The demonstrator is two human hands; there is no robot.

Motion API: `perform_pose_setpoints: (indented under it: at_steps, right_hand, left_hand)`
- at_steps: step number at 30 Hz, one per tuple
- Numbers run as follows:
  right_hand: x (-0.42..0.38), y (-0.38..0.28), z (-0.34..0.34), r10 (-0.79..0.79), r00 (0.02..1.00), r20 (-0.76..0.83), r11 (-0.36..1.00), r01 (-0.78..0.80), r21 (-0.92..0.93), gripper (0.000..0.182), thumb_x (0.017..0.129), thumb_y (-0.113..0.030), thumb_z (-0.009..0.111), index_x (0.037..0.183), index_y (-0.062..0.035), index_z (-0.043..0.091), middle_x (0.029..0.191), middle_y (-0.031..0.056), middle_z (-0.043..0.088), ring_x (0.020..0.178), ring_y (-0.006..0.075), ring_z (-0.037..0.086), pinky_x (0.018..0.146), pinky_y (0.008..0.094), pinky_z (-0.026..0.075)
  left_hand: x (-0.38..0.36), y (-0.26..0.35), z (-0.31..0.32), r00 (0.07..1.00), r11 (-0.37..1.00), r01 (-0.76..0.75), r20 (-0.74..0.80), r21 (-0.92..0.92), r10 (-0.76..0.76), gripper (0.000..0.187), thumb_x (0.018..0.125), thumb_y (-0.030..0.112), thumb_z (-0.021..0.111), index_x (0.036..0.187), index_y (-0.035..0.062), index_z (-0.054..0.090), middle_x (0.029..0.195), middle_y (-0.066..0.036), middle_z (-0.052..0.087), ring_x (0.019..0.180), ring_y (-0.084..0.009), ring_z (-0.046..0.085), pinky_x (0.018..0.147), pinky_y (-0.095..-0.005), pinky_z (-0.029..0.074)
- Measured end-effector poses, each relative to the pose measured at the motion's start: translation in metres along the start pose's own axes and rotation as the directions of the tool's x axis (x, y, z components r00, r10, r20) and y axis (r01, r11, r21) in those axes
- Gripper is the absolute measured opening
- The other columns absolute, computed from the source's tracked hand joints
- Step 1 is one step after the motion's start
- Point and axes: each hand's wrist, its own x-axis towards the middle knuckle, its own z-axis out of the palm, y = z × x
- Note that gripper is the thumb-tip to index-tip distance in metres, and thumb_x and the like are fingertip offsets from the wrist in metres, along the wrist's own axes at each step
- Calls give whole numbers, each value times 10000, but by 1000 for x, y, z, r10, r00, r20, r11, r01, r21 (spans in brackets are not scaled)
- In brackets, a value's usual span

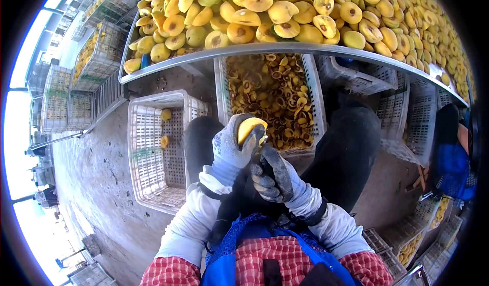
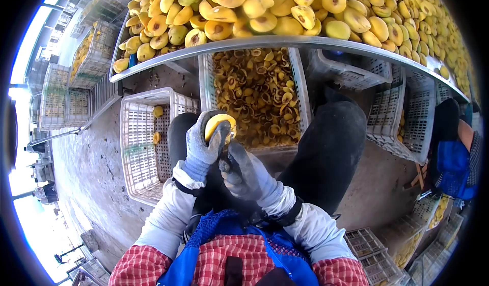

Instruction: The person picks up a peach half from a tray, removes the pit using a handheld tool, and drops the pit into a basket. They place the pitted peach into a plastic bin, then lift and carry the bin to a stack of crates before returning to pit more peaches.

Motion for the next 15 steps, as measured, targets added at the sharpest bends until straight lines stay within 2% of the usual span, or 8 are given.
perform_pose_setpoints:
  at_steps: [4, 5, 7, 8, 9, 11, 12, 15]
  right_hand:
    - [8, 0, -20, 109, 971, 212, 953, -163, 254, 516, 926, -581, 388, 785, -101, 514, 511, -23, 332, 371, 89, 275, 326, 211, 211]
    - [10, 1, -23, 119, 956, 268, 932, -201, 303, 518, 930, -579, 379, 789, -100, 517, 511, -24, 329, 373, 89, 273, 326, 213, 210]
    - [11, 2, -25, 109, 973, 202, 955, -159, 251, 509, 921, -576, 408, 795, -97, 520, 510, -19, 344, 364, 88, 285, 315, 212, 226]
    - [8, 1, -21, 97, 987, 130, 972, -122, 200, 504, 927, -565, 405, 797, -93, 524, 507, -10, 359, 354, 93, 299, 305, 215, 248]
    - [6, 0, -18, 78, 995, 59, 985, -86, 147, 500, 932, -554, 402, 799, -89, 528, 505, -2, 374, 345, 97, 312, 295, 218, 270]
    - [4, 1, -14, 3, 997, -75, 995, -11, -96, 503, 928, -558, 410, 802, -85, 522, 514, -3, 384, 346, 94, 317, 297, 215, 267]
    - [5, 2, -11, -46, 990, -132, 976, 16, -219, 504, 926, -560, 413, 803, -83, 519, 519, -3, 388, 346, 92, 320, 297, 214, 265]
    - [3, 3, -8, -30, 990, -135, 980, 3, -197, 524, 928, -570, 395, 833, -72, 528, 539, -6, 398, 358, 82, 346, 299, 207, 268]
  left_hand:
    - [6, 1, -4, 997, 957, -68, 62, 281, 52, 314, 765, 155, 657, 1049, 47, 579, 910, -159, 652, 843, -332, 646, 732, -341, 520]
    - [8, -1, -4, 995, 949, -80, 74, 306, 60, 346, 765, 206, 676, 1059, 56, 573, 899, -153, 655, 815, -322, 649, 707, -344, 521]
    - [8, -6, -3, 992, 929, -106, 103, 354, 74, 420, 766, 308, 715, 1079, 74, 560, 878, -141, 661, 760, -301, 654, 657, -351, 525]
    - [4, -12, 0, 995, 940, -94, 71, 327, 75, 350, 820, 305, 673, 1037, 46, 580, 847, -119, 661, 752, -245, 659, 669, -323, 512]
    - [-1, -26, 6, 995, 994, 68, 64, 81, -73, 328, 853, 281, 641, 1053, 29, 579, 876, -104, 660, 770, -215, 651, 689, -303, 508]
    - [-12, -45, 16, 924, 834, 383, 161, -397, -347, 293, 917, 235, 578, 1085, -6, 577, 933, -73, 658, 807, -155, 634, 730, -261, 502]
    - [-16, -45, 16, 916, 819, 400, 190, -411, -353, 352, 959, 288, 521, 1092, -33, 573, 935, -36, 631, 820, -85, 576, 743, -225, 481]
    - [-19, -36, 16, 920, 836, 391, 133, -386, -369, 346, 949, 288, 541, 1085, -28, 576, 915, -41, 628, 799, -89, 579, 743, -228, 481]
